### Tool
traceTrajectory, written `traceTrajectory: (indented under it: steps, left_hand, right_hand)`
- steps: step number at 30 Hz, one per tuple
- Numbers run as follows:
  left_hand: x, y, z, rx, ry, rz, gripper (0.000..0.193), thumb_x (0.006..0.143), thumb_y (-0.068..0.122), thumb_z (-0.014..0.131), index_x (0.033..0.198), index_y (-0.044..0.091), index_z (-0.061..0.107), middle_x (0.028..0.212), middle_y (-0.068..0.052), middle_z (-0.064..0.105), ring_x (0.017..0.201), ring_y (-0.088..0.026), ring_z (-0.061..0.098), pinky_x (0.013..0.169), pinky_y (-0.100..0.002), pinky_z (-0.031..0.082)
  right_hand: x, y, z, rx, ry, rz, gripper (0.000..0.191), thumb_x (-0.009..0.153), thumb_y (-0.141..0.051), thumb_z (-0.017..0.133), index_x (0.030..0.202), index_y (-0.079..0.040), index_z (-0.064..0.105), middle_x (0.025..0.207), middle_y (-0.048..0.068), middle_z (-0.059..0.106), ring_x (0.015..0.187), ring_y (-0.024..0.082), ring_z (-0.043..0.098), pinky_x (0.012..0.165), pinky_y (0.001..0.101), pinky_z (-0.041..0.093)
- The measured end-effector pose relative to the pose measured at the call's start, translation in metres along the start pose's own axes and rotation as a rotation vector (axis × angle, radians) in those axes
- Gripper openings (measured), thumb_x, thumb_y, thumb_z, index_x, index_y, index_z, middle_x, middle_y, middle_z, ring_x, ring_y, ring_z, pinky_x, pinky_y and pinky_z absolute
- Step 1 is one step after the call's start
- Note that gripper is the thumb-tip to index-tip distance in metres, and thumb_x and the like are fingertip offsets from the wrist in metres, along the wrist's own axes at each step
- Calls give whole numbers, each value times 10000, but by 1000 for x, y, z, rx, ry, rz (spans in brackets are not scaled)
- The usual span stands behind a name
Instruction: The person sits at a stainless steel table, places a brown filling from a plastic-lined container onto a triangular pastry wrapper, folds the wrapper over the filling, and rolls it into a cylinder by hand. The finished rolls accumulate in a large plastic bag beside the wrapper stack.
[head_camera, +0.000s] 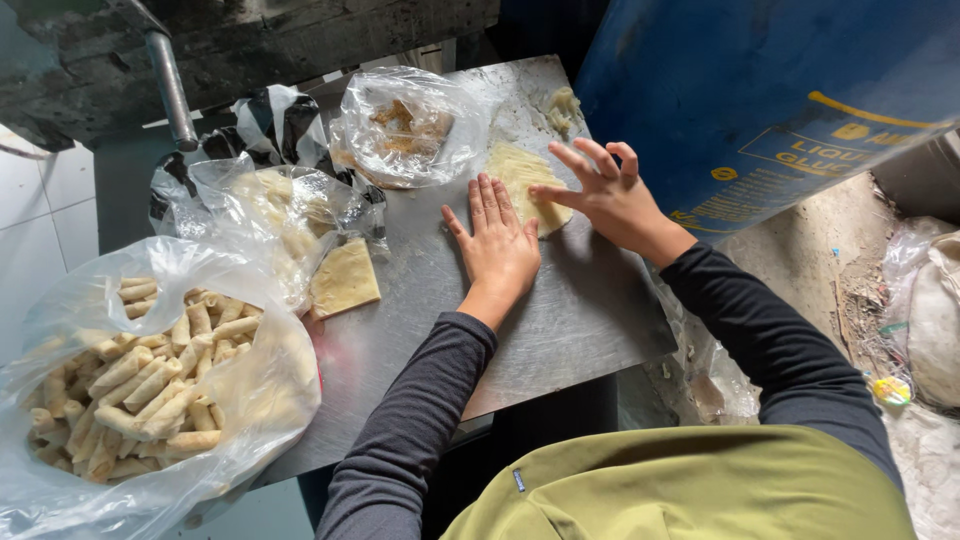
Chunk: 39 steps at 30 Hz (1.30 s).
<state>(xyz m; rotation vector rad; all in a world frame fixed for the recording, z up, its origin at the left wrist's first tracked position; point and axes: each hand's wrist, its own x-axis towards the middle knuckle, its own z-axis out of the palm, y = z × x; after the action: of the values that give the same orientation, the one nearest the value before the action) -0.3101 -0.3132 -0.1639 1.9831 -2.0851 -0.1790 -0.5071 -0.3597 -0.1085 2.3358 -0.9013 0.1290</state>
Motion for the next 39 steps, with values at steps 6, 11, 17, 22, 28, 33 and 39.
traceTrajectory:
  steps: [6,11,17,22,28,33,39]
  left_hand:
    - [0,1,1,-6,0,7,784,1037,479,343,1601,-32,155,1699,-200,65,1577,-311,0,1180,-703,-63]
    - [0,2,2,-16,28,10,805,1028,481,360,1594,-56,162,1693,-234,63,1576,-332,4,1184,-699,-54]
    - [1,2,-2,-16,54,15,805,1026,469,386,1583,-83,201,1684,-267,84,1577,-356,26,1187,-707,-31]
    - [2,4,-5,-16,46,4,812,1012,471,399,1578,-79,206,1681,-261,97,1574,-355,40,1184,-717,-24]
    - [4,3,-7,2,2,-2,836,1007,480,405,1578,-90,182,1681,-262,86,1572,-363,26,1175,-723,-24]
    - [4,3,-7,-20,17,1,851,1008,495,395,1580,-93,166,1682,-260,82,1572,-358,26,1180,-719,-21]
    - [6,1,-8,-27,-1,5,845,1010,499,390,1576,-89,171,1679,-262,77,1569,-359,25,1177,-725,-22]
  right_hand:
    - [-4,32,0,-516,37,-179,820,1076,-147,575,1742,-435,192,1727,10,330,1534,224,272,1210,477,163]
    - [3,47,-6,-493,116,-366,1028,997,-55,652,1643,-584,53,1694,1,257,1541,253,204,1248,490,123]
    - [29,63,9,-422,111,-502,955,1014,-255,637,1595,-658,-5,1740,-56,183,1558,229,189,1269,498,78]
    - [47,68,19,-432,101,-551,955,983,-328,640,1570,-698,-16,1741,-69,184,1561,231,205,1261,498,64]
    - [72,66,33,-431,61,-539,973,973,-302,656,1540,-736,-5,1739,-94,178,1554,236,184,1258,480,83]
    - [91,68,43,-506,159,-473,998,951,-238,691,1593,-705,87,1747,-64,173,1564,223,188,1240,436,150]
    - [86,85,55,4,-162,0,852,793,16,625,1553,-361,544,1724,112,264,1512,293,257,1134,432,228]
